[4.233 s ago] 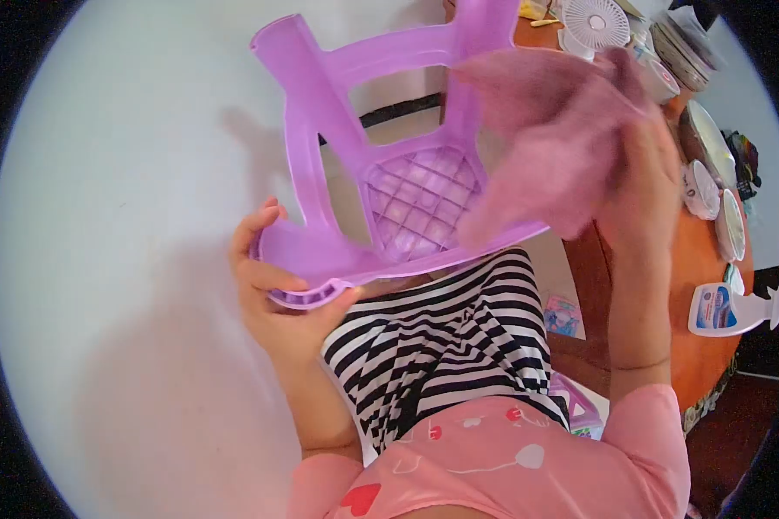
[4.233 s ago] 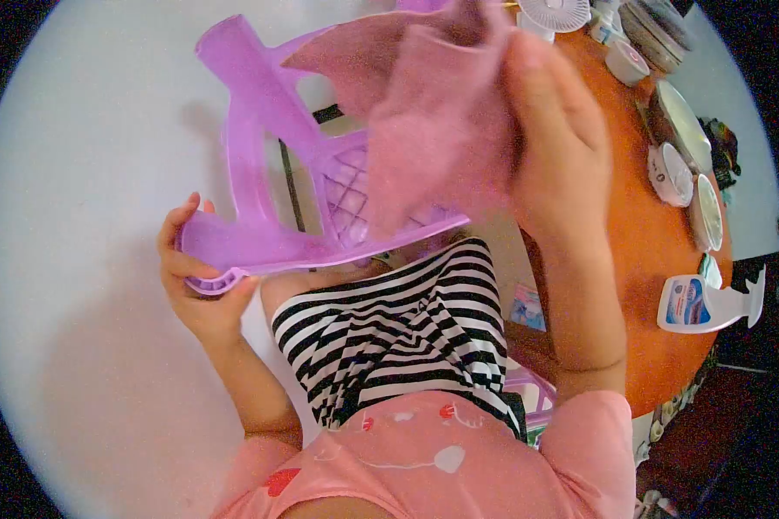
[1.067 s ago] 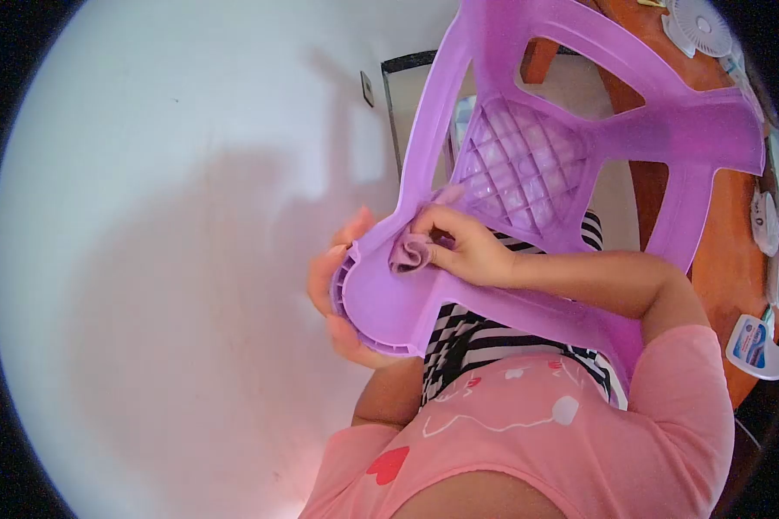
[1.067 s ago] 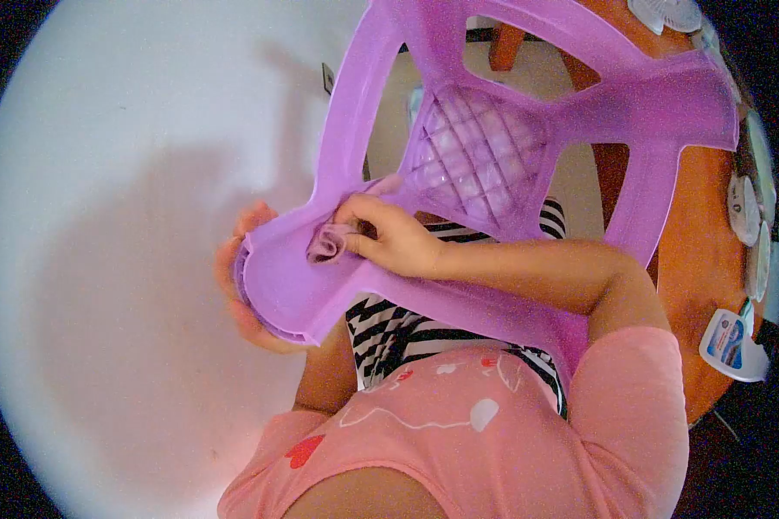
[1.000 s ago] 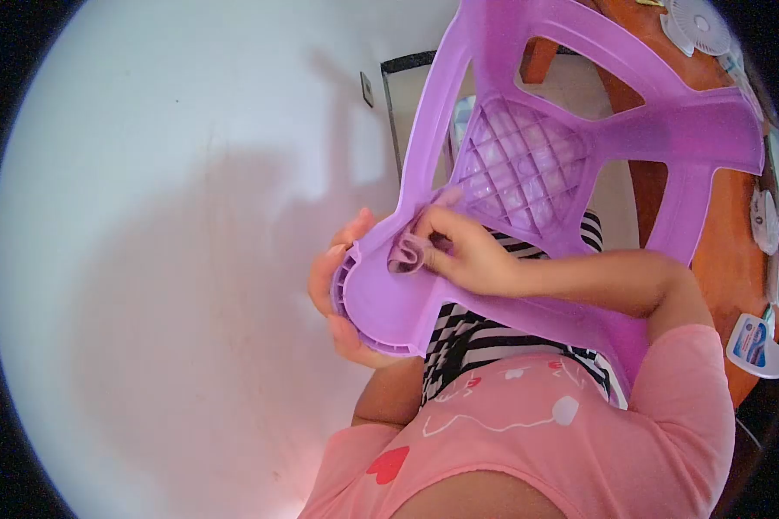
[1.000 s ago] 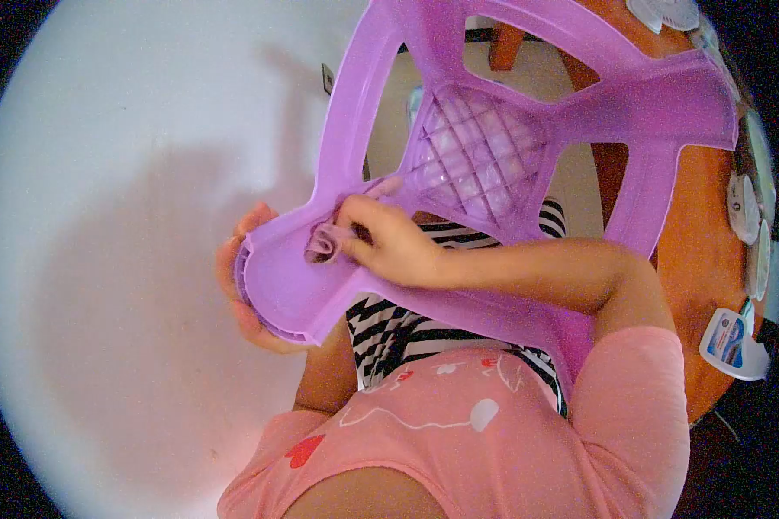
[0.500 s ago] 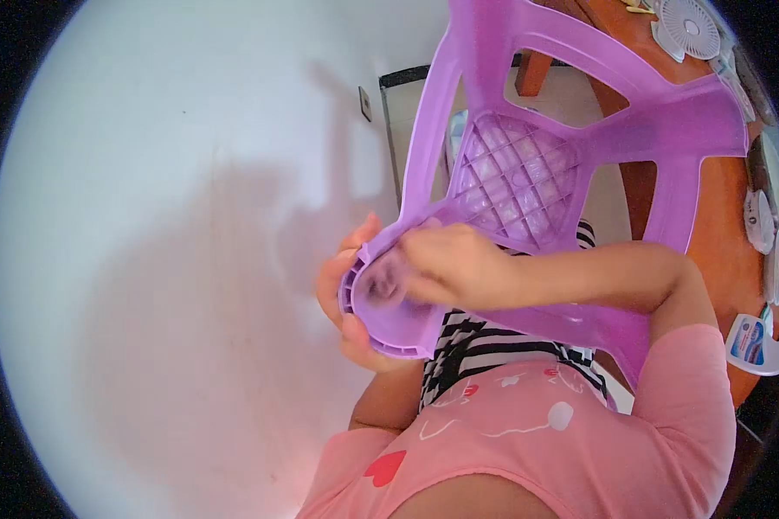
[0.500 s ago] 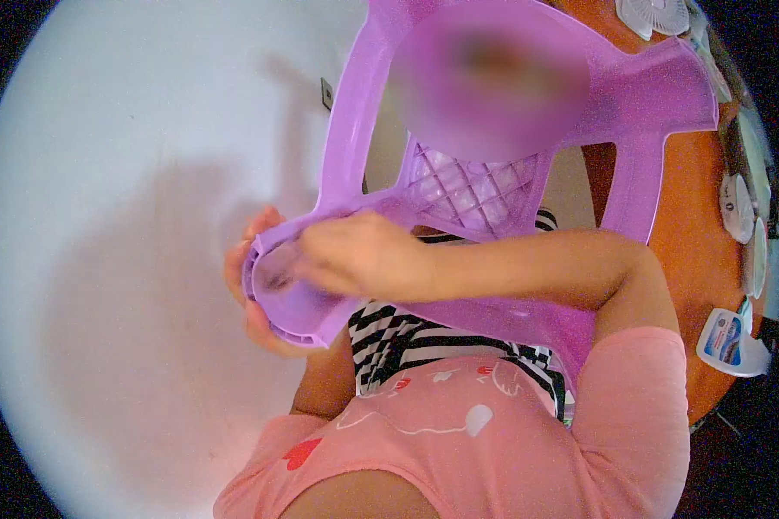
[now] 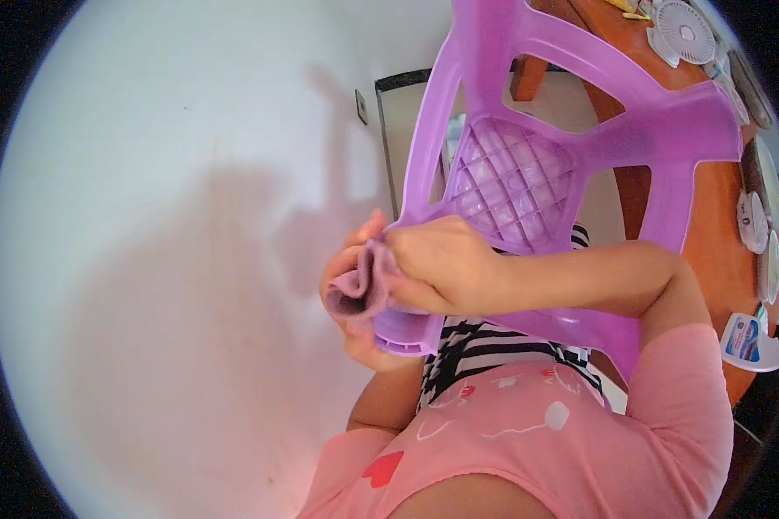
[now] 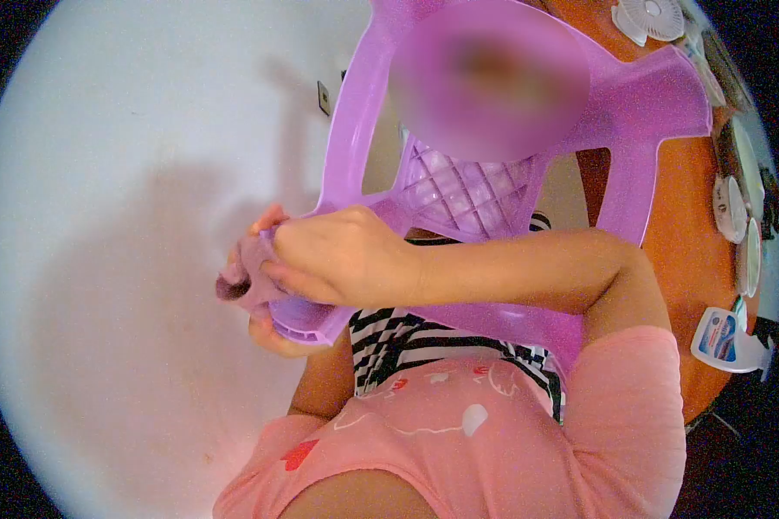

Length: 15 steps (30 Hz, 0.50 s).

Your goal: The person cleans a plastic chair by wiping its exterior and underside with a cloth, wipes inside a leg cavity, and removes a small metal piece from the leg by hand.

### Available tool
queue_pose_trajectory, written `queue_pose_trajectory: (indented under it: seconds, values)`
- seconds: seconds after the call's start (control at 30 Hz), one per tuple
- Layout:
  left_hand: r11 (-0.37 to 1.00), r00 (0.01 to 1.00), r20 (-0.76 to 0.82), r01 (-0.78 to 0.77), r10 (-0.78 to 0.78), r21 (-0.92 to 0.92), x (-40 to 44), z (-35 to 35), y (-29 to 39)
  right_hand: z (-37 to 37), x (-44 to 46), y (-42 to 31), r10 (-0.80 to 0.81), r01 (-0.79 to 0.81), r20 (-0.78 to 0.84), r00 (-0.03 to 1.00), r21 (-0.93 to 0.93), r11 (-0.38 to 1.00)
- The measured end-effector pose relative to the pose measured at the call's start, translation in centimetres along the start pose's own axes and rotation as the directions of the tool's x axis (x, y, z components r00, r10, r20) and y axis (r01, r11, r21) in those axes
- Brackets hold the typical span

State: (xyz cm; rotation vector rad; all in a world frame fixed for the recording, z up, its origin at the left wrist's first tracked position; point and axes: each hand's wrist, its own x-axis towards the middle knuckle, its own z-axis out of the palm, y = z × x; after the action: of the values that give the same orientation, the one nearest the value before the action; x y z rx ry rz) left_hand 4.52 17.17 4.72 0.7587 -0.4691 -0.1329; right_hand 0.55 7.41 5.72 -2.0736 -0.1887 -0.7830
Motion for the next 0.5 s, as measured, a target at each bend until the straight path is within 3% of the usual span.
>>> queue_pose_trajectory:
  seconds: [0.03,0.07,0.1,0.13,0.17,0.23,0.3,0.37,0.5]
  values:
    - [0.999,1.0,-0.014,0.027,-0.027,-0.017,0.1,0.0,-0.1,-0.2,0.2,0.1,-0.001,0.0,-0.019,1.0,-0.018,1.0]
    - [0.999,1.0,-0.004,0.027,-0.027,-0.018,0.1,0.1,0.2,0.0,-0.8,1.7,0.156,-0.156,-0.011,0.988,-0.008,0.988]
    - [0.999,0.999,0.038,0.024,-0.025,0.022,0.1,0.2,0.5,0.4,-2.4,3.7,0.149,-0.149,-0.019,0.989,-0.012,0.989]
    - [0.998,0.997,0.08,0.019,-0.023,0.057,0.1,0.3,0.6,0.9,-4.1,5.8,0.399,-0.398,0.009,0.917,-0.059,0.916]
    - [0.998,0.996,0.089,0.02,-0.024,0.052,0.2,0.2,0.4,0.9,-4.3,6.4,0.627,-0.622,0.021,0.778,-0.106,0.776]
    - [0.999,0.995,0.089,-0.041,0.043,-0.026,0.1,-0.2,-0.3,1.2,-4.3,6.6,0.575,-0.575,-0.028,0.818,-0.074,0.814]
    - [1.0,0.998,0.054,-0.021,0.02,0.021,0.2,0.2,0.2,1.4,-3.6,4.2,0.536,-0.538,-0.064,0.842,-0.029,0.842]
    - [0.998,0.999,0.037,-0.026,0.024,0.049,0.4,0.3,0.1,0.4,-1.4,1.1,0.418,-0.404,-0.091,0.904,0.142,0.904]
    - [0.995,0.997,0.079,0.003,0.006,-0.104,-0.1,0.3,-0.2,0.6,-1.1,1.5,0.288,-0.286,-0.126,0.949,0.041,0.957]
